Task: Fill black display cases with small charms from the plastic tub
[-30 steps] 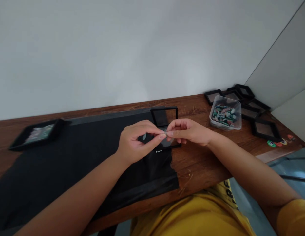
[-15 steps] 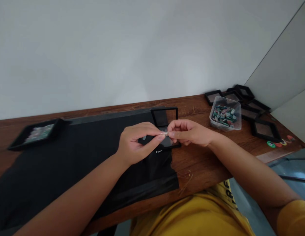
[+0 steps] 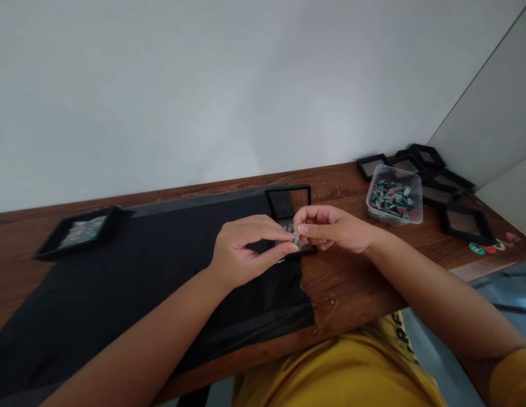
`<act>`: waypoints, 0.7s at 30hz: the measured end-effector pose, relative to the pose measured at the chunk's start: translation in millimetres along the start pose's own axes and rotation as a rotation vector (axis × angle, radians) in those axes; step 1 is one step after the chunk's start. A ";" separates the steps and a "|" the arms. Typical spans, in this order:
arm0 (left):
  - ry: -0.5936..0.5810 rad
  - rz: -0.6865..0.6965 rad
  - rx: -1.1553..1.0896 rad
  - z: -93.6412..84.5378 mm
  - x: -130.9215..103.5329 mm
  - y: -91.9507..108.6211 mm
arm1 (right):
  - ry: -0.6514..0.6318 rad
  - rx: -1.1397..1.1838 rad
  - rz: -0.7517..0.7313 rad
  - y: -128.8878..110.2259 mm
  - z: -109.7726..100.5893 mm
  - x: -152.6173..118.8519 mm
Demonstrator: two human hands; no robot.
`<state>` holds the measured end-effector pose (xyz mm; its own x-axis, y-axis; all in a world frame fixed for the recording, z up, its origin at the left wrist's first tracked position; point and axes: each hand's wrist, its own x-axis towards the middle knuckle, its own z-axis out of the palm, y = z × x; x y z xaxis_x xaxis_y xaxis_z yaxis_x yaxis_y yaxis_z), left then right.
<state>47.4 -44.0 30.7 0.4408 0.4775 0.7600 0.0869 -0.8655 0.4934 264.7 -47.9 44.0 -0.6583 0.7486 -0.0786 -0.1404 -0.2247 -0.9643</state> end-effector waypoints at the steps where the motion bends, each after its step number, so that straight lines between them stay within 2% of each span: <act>1: 0.011 -0.002 0.013 0.2 -0.6 -1.2 | 0.006 -0.001 0.007 0.4 -0.8 0.2; 5: 0.022 -0.011 0.101 -0.5 -3.7 -6.1 | 0.016 0.004 0.015 1.5 -3.5 0.9; 12: -0.072 0.061 0.280 -3.3 -6.1 -12.8 | 0.049 -0.012 0.030 3.5 -3.2 1.4; 17: -0.080 0.151 0.291 -3.1 -5.9 -14.9 | 0.005 0.027 0.055 4.6 -2.0 1.5; 21: -0.098 0.191 0.293 -3.9 -4.2 -15.6 | 0.022 0.063 0.092 5.9 -1.6 2.4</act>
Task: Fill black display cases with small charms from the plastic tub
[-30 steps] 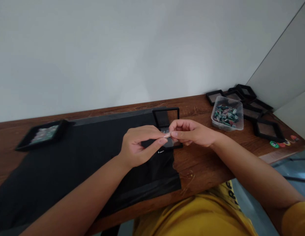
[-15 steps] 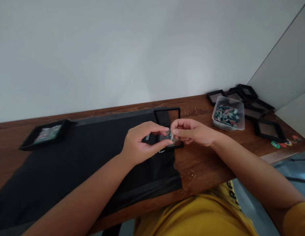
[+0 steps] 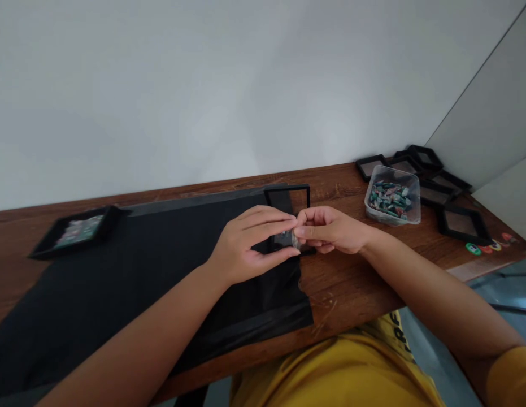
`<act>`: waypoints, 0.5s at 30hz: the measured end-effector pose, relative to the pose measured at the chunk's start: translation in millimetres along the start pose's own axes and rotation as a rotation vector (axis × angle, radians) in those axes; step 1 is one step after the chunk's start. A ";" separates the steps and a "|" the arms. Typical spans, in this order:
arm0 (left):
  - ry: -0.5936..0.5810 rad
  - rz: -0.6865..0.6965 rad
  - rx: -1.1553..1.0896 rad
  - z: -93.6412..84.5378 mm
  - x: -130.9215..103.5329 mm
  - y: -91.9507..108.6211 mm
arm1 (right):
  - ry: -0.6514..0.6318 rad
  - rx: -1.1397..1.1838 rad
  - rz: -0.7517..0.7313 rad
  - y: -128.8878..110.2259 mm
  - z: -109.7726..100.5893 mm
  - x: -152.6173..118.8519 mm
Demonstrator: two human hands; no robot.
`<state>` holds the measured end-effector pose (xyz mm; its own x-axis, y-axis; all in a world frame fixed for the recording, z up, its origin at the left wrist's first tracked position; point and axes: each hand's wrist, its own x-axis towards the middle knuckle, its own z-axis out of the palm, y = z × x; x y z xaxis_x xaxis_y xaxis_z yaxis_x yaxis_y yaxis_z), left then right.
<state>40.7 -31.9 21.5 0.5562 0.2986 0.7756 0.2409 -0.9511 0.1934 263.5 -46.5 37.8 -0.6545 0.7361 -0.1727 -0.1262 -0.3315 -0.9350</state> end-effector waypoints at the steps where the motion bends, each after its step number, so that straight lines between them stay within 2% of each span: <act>1: -0.005 0.008 0.005 -0.4 0.3 -0.4 | 0.005 0.011 0.010 0.4 0.2 0.3; 9: -0.017 0.028 0.044 -3.0 1.4 -1.0 | 0.042 0.046 0.067 1.0 2.8 0.4; 15: -0.009 -0.027 0.072 -3.4 1.4 -1.7 | 0.103 0.022 0.019 2.4 0.7 3.0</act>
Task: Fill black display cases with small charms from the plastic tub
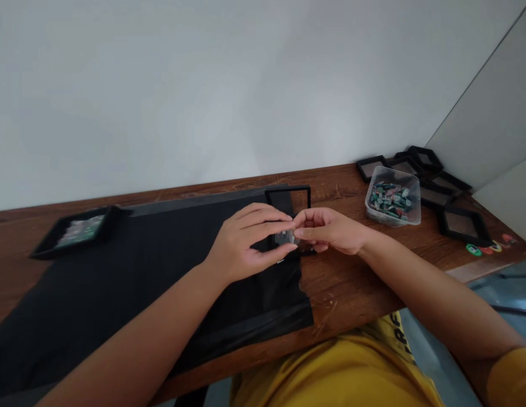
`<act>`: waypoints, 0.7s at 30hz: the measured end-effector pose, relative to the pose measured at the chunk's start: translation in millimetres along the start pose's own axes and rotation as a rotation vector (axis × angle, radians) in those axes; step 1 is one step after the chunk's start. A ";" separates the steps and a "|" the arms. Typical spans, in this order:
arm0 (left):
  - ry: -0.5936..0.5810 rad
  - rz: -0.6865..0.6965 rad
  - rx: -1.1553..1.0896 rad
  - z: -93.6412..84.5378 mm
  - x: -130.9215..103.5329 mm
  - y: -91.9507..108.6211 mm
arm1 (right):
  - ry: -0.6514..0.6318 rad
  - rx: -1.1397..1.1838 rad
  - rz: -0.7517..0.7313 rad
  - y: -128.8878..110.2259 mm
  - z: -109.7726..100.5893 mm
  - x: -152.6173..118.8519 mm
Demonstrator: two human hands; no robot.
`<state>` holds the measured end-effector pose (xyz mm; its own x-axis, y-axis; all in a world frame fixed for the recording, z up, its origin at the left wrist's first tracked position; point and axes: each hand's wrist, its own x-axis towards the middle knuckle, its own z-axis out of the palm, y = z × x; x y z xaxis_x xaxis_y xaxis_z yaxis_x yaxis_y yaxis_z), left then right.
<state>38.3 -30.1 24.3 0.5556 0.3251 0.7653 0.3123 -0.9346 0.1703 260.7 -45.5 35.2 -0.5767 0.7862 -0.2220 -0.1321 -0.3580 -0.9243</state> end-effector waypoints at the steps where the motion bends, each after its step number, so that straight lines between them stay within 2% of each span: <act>1: 0.003 -0.005 0.004 0.4 -0.3 -0.5 | 0.020 -0.001 -0.011 0.8 -0.9 0.9; 9: 0.010 -0.016 -0.029 5.0 -3.7 -2.9 | 0.028 0.127 0.061 4.2 -5.6 4.2; 15: 0.020 -0.020 -0.052 5.0 -0.8 -0.9 | 0.057 0.136 0.070 1.4 -3.3 2.4; 18: 0.015 -0.034 -0.070 2.9 -0.3 -2.1 | 0.098 0.107 0.061 -0.7 -1.2 1.9; 21: -0.033 -0.103 -0.112 -2.1 -2.0 -5.2 | 0.217 0.061 0.004 -3.3 -0.9 2.6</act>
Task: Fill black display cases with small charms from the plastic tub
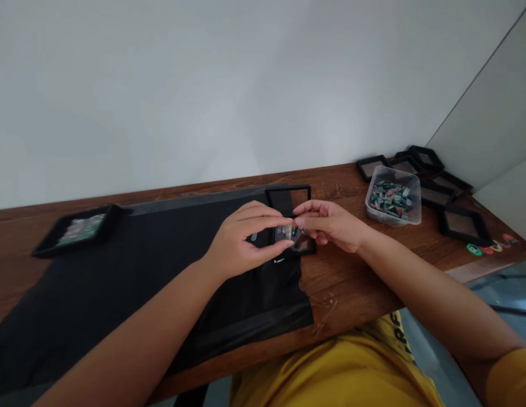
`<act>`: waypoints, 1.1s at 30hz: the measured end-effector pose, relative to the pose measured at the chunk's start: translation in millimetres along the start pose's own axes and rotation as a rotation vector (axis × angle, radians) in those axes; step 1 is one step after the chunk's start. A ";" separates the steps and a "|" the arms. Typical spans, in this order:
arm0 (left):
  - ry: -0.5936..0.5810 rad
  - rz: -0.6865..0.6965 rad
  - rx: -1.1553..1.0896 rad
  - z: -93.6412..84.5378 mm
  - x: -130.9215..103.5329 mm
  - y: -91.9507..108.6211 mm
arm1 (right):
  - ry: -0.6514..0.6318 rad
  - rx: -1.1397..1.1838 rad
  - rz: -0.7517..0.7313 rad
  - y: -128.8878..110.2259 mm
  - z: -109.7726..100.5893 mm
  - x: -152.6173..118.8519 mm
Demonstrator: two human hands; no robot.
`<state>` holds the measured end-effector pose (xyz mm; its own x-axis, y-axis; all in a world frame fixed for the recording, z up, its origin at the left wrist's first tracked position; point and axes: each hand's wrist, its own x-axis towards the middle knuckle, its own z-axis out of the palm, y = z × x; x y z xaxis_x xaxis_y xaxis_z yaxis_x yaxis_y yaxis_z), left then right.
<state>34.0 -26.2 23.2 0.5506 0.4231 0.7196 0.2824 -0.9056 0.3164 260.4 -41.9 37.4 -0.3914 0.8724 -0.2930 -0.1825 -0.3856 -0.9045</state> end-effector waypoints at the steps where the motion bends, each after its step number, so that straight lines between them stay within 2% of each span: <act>1: -0.046 -0.043 -0.021 -2.4 -0.8 -1.1 | 0.056 -0.012 -0.031 -1.0 -0.3 0.4; 3: -0.195 -0.149 -0.057 -7.3 -2.4 -3.6 | 0.151 -0.038 -0.082 -3.3 -1.2 1.1; 6: -0.418 -0.294 -0.071 -13.4 -4.3 -7.7 | 0.213 -0.076 -0.109 -6.3 -1.1 0.8; 10: -0.544 -0.404 -0.057 -18.1 -5.5 -12.8 | 0.245 -0.086 -0.069 -8.7 3.4 -1.9; 15: -0.629 -0.488 0.019 -22.4 -4.9 -17.6 | 0.171 0.060 0.063 -11.8 6.7 -3.8; 19: -0.676 -0.546 0.023 -21.3 -4.8 -18.1 | 0.193 0.089 0.068 -13.9 6.2 -4.1; 25: -0.738 -0.654 -0.043 -18.5 -6.6 -20.0 | 0.156 0.131 0.106 -14.8 2.8 -4.7; 30: -0.717 -0.668 -0.058 -18.4 -7.4 -22.9 | 0.157 0.057 0.086 -13.1 1.9 -1.9; 33: -0.707 -0.658 -0.051 -18.2 -7.5 -22.4 | 0.184 -0.121 0.016 -7.1 1.1 2.5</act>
<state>9.3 -9.6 21.9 0.6448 0.7507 -0.1439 0.6777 -0.4744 0.5618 259.7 -37.2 43.5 -0.2203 0.9109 -0.3490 -0.0638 -0.3705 -0.9266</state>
